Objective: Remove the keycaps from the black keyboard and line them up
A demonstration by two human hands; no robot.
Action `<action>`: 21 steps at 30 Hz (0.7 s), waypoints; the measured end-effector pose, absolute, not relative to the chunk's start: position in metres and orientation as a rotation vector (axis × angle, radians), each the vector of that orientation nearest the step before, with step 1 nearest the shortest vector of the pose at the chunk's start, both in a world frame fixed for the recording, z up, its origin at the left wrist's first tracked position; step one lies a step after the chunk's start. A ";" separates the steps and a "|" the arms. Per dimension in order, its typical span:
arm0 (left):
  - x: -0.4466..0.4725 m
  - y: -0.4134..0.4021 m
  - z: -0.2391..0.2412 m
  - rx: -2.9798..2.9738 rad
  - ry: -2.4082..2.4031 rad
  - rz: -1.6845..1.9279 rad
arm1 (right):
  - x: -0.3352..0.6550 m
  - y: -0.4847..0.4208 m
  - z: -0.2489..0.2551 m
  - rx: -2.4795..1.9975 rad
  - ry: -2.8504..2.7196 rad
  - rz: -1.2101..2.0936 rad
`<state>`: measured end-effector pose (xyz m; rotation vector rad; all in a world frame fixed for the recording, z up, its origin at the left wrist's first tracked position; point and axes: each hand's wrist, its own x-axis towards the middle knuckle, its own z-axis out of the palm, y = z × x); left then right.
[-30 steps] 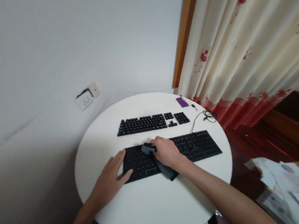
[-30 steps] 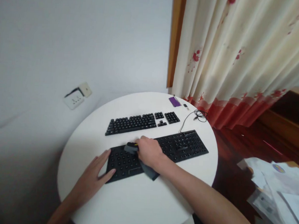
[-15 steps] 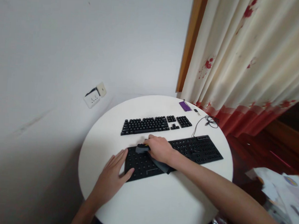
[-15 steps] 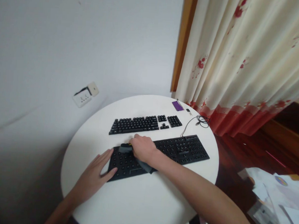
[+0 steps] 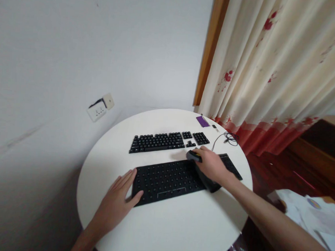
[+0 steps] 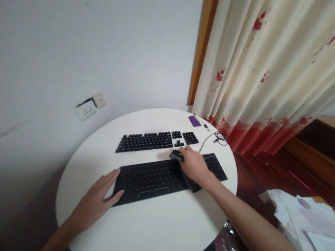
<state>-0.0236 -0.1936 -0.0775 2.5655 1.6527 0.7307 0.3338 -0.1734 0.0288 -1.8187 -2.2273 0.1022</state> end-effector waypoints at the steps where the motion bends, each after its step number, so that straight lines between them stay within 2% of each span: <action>1: -0.024 -0.193 -0.078 2.573 1.655 0.733 | 0.310 -0.177 0.026 -1.711 -2.273 0.149; 4: -0.025 -0.193 -0.078 2.597 1.651 0.724 | 0.251 -0.189 0.019 -1.511 -2.442 0.220; 7: -0.026 -0.192 -0.079 2.601 1.648 0.723 | 0.239 -0.197 0.015 -1.509 -2.566 0.211; 11: -0.025 -0.191 -0.080 2.600 1.646 0.728 | 0.303 -0.199 0.016 -1.810 -2.452 0.135; 17: -0.026 -0.191 -0.083 2.562 1.672 0.752 | 0.449 -0.210 0.007 -2.416 -1.882 -0.044; 21: -0.028 -0.190 -0.085 2.589 1.660 0.725 | 0.472 -0.213 0.006 -2.462 -1.697 -0.116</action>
